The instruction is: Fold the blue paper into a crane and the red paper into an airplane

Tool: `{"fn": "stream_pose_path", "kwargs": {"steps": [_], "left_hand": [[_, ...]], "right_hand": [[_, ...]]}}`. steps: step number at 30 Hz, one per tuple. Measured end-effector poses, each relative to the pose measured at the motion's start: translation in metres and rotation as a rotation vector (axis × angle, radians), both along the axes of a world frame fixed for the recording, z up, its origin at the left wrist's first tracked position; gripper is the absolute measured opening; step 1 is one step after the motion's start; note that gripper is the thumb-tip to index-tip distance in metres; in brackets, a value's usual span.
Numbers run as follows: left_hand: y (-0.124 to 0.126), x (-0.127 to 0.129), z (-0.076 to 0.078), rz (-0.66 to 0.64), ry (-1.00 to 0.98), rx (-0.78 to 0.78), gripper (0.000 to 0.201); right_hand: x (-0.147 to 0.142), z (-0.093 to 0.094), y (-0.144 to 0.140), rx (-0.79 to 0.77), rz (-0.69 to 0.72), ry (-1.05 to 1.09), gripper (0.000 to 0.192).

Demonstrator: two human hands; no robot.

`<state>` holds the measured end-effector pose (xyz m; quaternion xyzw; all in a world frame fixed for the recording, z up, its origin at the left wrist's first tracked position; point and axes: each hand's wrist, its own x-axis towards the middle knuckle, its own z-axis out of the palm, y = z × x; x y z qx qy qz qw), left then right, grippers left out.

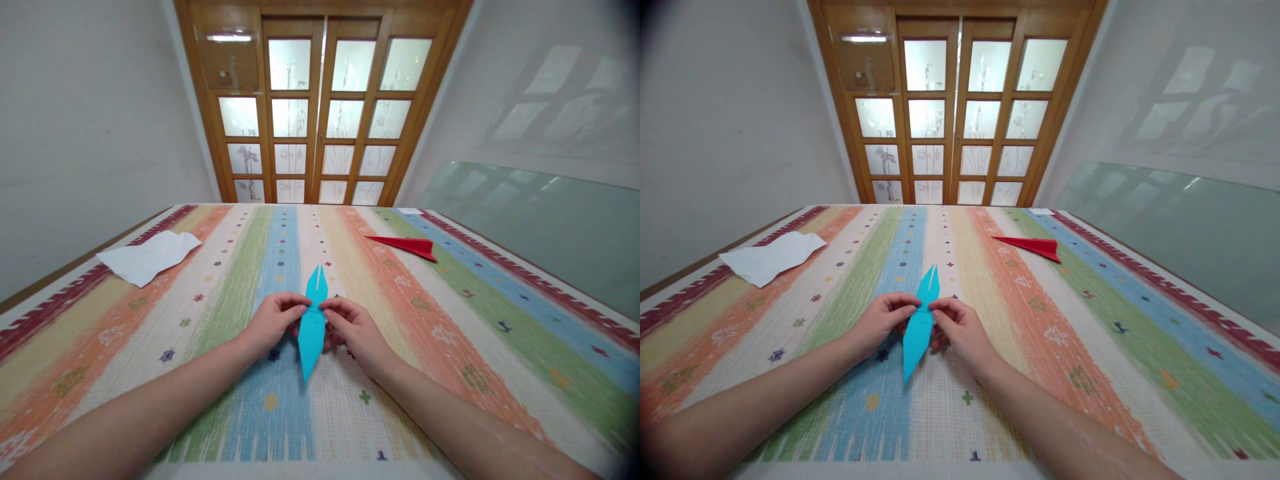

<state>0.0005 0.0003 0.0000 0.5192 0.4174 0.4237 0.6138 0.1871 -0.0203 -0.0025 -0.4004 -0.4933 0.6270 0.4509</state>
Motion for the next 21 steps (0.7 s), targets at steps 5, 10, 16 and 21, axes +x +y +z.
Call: {"fn": "stream_pose_path", "kwargs": {"steps": [5, 10, 16, 21], "left_hand": [[0.0, -0.003, 0.0024, -0.003, -0.053, -0.065, 0.032], [0.0013, -0.0041, 0.0015, -0.015, -0.076, -0.069, 0.031], [0.0045, -0.0069, -0.0028, -0.028, -0.095, -0.062, 0.031], [0.0055, -0.0082, -0.0016, -0.03, -0.116, -0.068, 0.03]], "right_hand": [[0.0003, 0.0032, -0.0018, -0.034, 0.0, 0.049, 0.032], [0.0018, 0.0019, -0.0008, -0.027, 0.008, 0.074, 0.033], [0.0025, 0.0028, -0.0007, -0.012, 0.026, 0.078, 0.034], [0.0024, 0.0034, -0.0009, 0.004, 0.047, 0.082, 0.034]]}}
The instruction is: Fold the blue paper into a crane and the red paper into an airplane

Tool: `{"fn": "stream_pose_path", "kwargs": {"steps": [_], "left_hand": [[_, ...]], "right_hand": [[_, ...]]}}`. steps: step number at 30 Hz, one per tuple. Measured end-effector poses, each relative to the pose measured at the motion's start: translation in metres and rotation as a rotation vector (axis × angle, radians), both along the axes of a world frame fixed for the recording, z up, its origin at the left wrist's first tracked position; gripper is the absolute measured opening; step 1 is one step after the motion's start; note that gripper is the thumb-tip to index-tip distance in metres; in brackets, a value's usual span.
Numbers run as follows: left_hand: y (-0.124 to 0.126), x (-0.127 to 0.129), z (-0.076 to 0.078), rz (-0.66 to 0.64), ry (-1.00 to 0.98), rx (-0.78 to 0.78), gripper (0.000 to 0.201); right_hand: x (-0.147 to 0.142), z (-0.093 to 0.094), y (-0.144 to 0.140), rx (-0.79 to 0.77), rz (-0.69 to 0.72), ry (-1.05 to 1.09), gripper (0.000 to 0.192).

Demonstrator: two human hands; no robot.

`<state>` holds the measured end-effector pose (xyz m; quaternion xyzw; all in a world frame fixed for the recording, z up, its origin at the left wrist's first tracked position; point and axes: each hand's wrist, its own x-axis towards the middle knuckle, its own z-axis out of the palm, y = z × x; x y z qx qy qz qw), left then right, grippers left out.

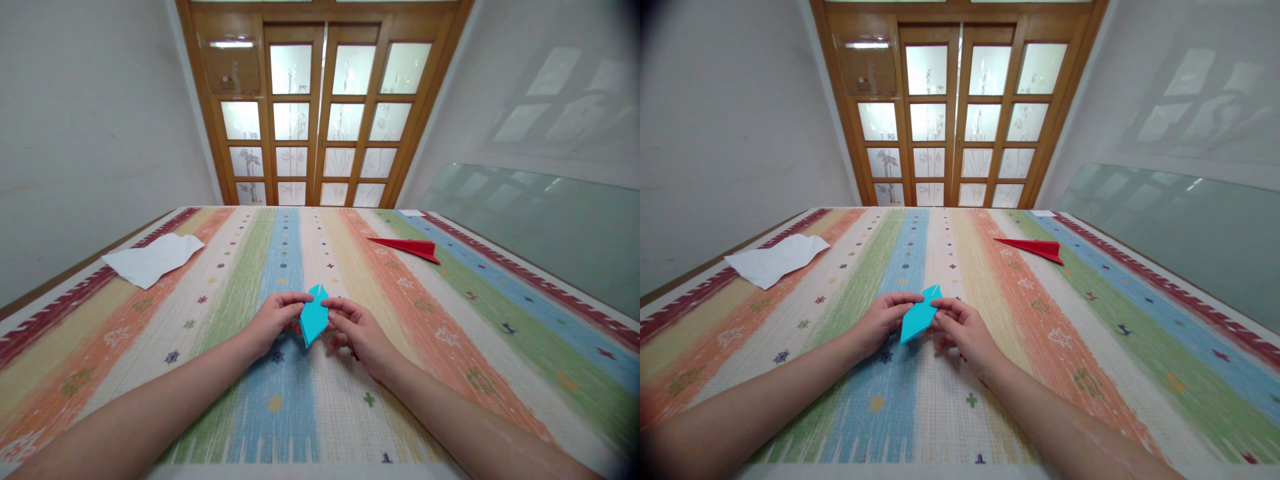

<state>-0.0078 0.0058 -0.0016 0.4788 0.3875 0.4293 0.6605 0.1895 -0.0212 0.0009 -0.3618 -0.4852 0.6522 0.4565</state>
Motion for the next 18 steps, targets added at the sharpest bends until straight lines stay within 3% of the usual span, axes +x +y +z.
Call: {"fn": "stream_pose_path", "kwargs": {"steps": [13, 18], "left_hand": [[0.0021, -0.0005, 0.0042, 0.0, 0.062, 0.013, 0.033], [0.0019, -0.001, 0.0018, -0.024, 0.118, 0.099, 0.031]], "right_hand": [[0.0007, -0.0047, 0.0018, 0.05, 0.025, -0.048, 0.035], [0.0013, -0.0097, 0.0028, 0.074, 0.002, -0.102, 0.035]]}}
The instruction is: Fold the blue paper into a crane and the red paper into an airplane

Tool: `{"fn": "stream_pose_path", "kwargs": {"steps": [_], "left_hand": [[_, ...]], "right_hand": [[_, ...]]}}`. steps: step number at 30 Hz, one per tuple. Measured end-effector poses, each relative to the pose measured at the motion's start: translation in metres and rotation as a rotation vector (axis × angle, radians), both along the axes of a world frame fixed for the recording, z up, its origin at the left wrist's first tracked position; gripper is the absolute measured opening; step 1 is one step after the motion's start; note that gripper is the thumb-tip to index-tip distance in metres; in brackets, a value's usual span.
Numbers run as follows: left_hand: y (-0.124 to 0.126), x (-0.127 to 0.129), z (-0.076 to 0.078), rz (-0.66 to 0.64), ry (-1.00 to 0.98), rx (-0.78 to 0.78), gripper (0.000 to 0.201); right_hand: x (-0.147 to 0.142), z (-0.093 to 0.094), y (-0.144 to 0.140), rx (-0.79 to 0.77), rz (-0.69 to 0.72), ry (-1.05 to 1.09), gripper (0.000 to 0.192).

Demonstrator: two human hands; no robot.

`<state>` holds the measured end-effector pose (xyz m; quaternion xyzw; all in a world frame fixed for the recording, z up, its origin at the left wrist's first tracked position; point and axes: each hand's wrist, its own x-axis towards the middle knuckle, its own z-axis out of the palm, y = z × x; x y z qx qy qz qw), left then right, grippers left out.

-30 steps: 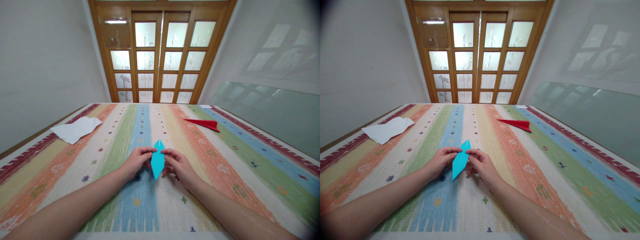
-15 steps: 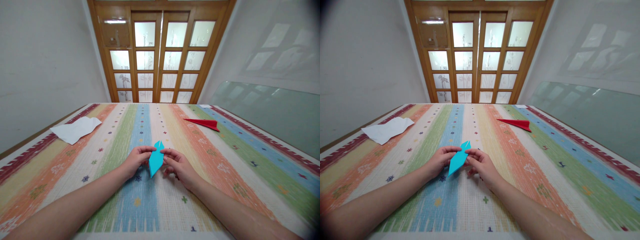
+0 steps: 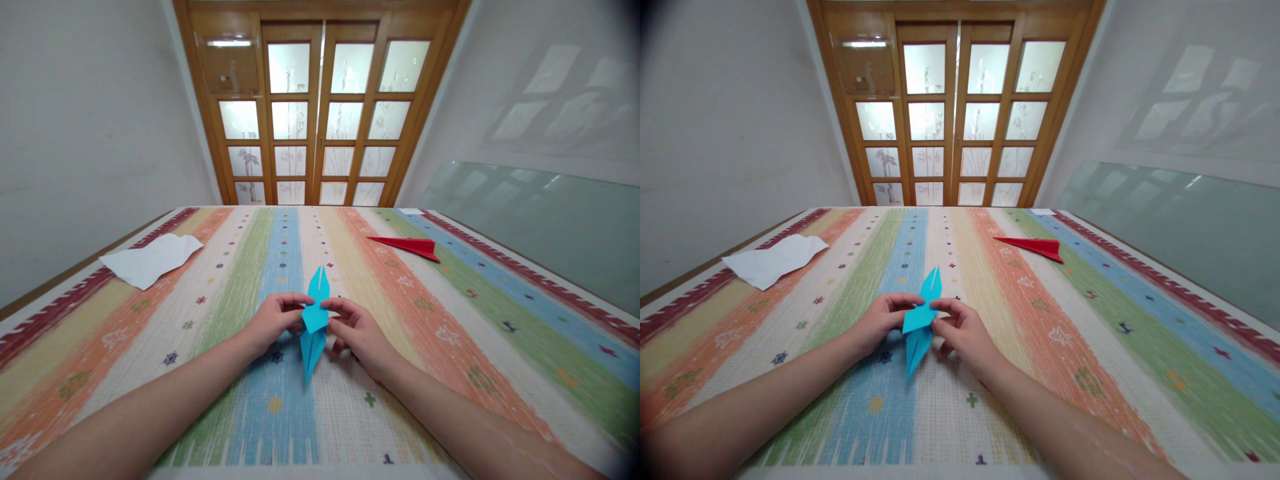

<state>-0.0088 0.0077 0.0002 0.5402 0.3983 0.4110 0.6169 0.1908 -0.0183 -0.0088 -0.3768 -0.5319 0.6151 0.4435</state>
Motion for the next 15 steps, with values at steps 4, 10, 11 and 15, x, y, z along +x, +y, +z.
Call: {"fn": "stream_pose_path", "kwargs": {"steps": [4, 10, 11, 15], "left_hand": [[-0.0019, 0.0018, 0.0016, 0.0, 0.059, 0.103, 0.022], [-0.0051, 0.0071, 0.0048, 0.058, 0.121, 0.143, 0.02], [-0.0054, 0.0078, 0.0046, 0.069, 0.12, 0.14, 0.021], [-0.0064, 0.0092, 0.0022, 0.102, 0.095, 0.143, 0.022]], "right_hand": [[-0.0008, -0.0001, -0.0003, 0.014, -0.029, -0.031, 0.032], [-0.0014, -0.0023, 0.0007, 0.019, -0.073, -0.017, 0.026], [-0.0017, -0.0027, 0.0008, 0.018, -0.081, -0.01, 0.027], [-0.0034, -0.0013, 0.0002, 0.009, -0.108, 0.027, 0.032]]}}
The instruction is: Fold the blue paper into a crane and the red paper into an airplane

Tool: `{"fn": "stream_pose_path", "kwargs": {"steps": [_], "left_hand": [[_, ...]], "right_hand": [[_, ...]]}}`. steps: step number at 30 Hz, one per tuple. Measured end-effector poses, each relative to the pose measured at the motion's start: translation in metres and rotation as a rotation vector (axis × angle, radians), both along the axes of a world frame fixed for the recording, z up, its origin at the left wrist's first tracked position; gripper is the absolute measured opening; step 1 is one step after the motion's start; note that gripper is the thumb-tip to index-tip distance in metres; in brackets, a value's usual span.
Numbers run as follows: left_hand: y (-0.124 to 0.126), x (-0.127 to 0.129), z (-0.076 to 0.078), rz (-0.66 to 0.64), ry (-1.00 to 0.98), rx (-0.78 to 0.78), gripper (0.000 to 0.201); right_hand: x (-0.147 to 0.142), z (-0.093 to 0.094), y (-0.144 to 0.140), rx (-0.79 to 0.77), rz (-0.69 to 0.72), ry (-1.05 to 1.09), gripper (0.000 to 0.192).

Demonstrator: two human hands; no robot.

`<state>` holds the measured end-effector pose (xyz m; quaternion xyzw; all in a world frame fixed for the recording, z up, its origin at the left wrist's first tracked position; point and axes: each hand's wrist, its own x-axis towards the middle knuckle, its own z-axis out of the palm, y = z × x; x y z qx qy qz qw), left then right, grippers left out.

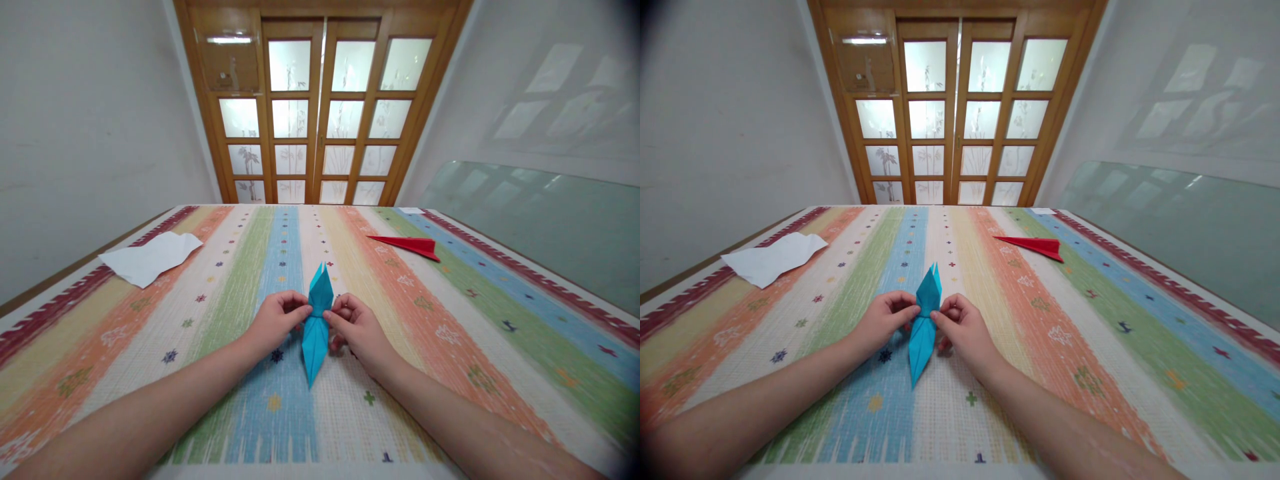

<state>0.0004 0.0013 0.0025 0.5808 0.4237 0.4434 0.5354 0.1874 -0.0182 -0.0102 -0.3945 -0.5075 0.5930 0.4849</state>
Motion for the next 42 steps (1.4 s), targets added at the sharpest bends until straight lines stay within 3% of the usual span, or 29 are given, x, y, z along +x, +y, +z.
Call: {"fn": "stream_pose_path", "kwargs": {"steps": [6, 11, 25, 29, 38, 42], "left_hand": [[0.0, -0.001, -0.003, -0.025, -0.067, 0.009, 0.029], [0.0, -0.002, -0.001, -0.005, -0.04, 0.036, 0.029], [-0.005, 0.002, 0.002, 0.003, -0.048, 0.067, 0.026], [-0.007, 0.002, 0.007, 0.026, 0.077, 0.11, 0.019], [-0.016, 0.01, 0.004, -0.12, 0.017, 0.02, 0.023], [-0.017, 0.009, 0.006, -0.136, -0.035, -0.014, 0.033]], "right_hand": [[0.001, 0.005, 0.0, -0.076, 0.001, -0.001, 0.051], [0.0, 0.004, -0.001, -0.09, 0.053, -0.006, 0.031], [-0.005, 0.006, -0.007, -0.092, 0.073, 0.092, 0.034], [-0.006, 0.007, -0.009, -0.069, 0.043, 0.049, 0.033], [-0.005, 0.013, -0.012, 0.129, 0.043, -0.075, 0.028], [-0.002, 0.014, -0.014, 0.295, -0.036, -0.304, 0.019]]}}
